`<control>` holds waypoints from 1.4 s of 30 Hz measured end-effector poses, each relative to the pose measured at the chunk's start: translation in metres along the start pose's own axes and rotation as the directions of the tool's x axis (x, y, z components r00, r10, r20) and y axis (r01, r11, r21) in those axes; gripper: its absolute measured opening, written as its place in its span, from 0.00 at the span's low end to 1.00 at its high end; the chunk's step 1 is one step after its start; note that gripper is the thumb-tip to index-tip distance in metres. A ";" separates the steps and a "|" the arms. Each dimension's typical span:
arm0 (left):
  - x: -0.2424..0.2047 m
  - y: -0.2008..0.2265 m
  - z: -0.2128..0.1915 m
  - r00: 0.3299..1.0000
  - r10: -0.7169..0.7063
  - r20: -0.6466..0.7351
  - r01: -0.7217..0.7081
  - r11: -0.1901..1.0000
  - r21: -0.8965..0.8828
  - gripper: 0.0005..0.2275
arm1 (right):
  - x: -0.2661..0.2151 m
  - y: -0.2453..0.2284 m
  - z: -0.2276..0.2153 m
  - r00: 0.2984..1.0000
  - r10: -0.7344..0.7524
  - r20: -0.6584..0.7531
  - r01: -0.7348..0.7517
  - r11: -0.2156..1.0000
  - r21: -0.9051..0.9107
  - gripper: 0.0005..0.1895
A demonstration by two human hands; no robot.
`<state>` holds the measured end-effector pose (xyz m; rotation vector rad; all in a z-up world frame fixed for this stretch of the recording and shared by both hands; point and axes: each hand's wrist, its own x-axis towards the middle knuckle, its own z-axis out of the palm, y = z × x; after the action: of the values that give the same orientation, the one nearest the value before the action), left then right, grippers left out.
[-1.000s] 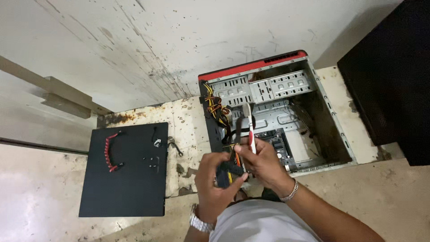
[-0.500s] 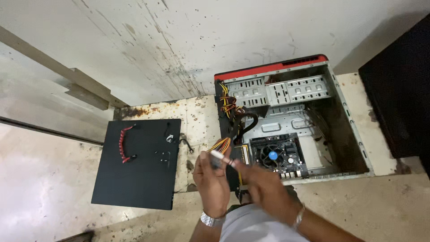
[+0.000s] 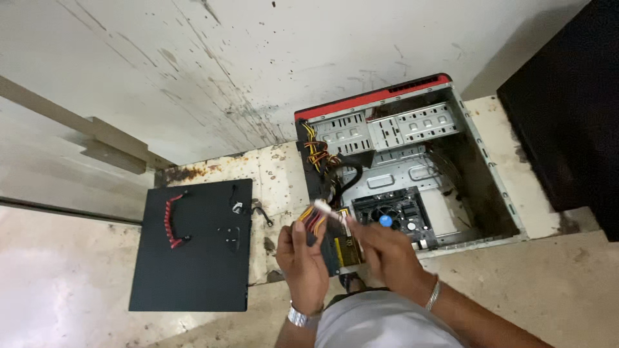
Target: The person connects various power cables to the motherboard and graphics card inside an open computer case. They organize the wires and secure them with zip ties to tidy up the internal components.
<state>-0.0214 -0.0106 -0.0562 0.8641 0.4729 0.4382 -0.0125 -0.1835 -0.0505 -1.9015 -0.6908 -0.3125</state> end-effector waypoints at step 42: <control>-0.037 0.074 0.016 0.813 0.018 0.581 -0.276 0.892 0.359 0.13 | 0.060 0.000 0.028 0.503 0.799 0.329 -0.569 0.020 0.822 0.18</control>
<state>-0.0555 0.0021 0.0197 1.4145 -0.0685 0.1983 0.0334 -0.1393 -0.0318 -0.8842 0.3672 0.4521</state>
